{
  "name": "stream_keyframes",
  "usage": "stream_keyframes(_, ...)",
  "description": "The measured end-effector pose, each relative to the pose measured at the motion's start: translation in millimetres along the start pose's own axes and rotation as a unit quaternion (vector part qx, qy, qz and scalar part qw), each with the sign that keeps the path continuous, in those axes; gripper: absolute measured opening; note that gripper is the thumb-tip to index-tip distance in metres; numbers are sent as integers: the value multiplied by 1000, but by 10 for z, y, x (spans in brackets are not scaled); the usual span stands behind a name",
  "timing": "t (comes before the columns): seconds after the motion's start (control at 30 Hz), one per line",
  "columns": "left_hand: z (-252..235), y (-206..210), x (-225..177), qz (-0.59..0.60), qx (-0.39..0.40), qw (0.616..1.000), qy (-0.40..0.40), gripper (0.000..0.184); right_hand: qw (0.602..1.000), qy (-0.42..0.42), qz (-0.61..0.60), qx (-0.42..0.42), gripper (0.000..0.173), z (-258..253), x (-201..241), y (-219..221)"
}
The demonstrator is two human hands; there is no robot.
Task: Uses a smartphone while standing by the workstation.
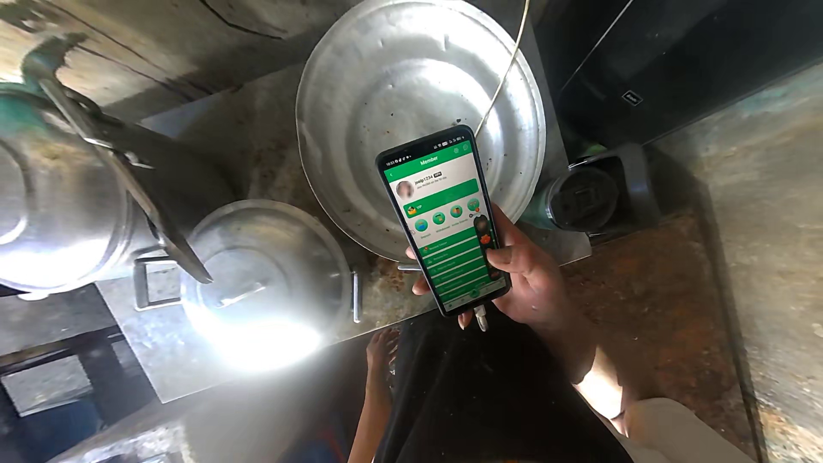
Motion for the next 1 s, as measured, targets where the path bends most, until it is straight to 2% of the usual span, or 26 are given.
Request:
stream_keyframes(0.27, 6, 26, 2, -23, 3, 1000, 0, 35, 1000, -12, -5, 21, 57, 19, 20, 21)
stream_keyframes(1.0, -102, 36, 37, -64, 26, 997, 45, 26, 1000, -16, 7, 4, 58, 42, 3, -49)
Point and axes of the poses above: each hand's wrist, its own z-axis away from the middle knuckle, its own y-axis out of the palm, x = y × z, the point moved 9 cm from there along -z, towards the middle knuckle, and after that the axes turned 12 degrees about -z, right-handed, at the moved point
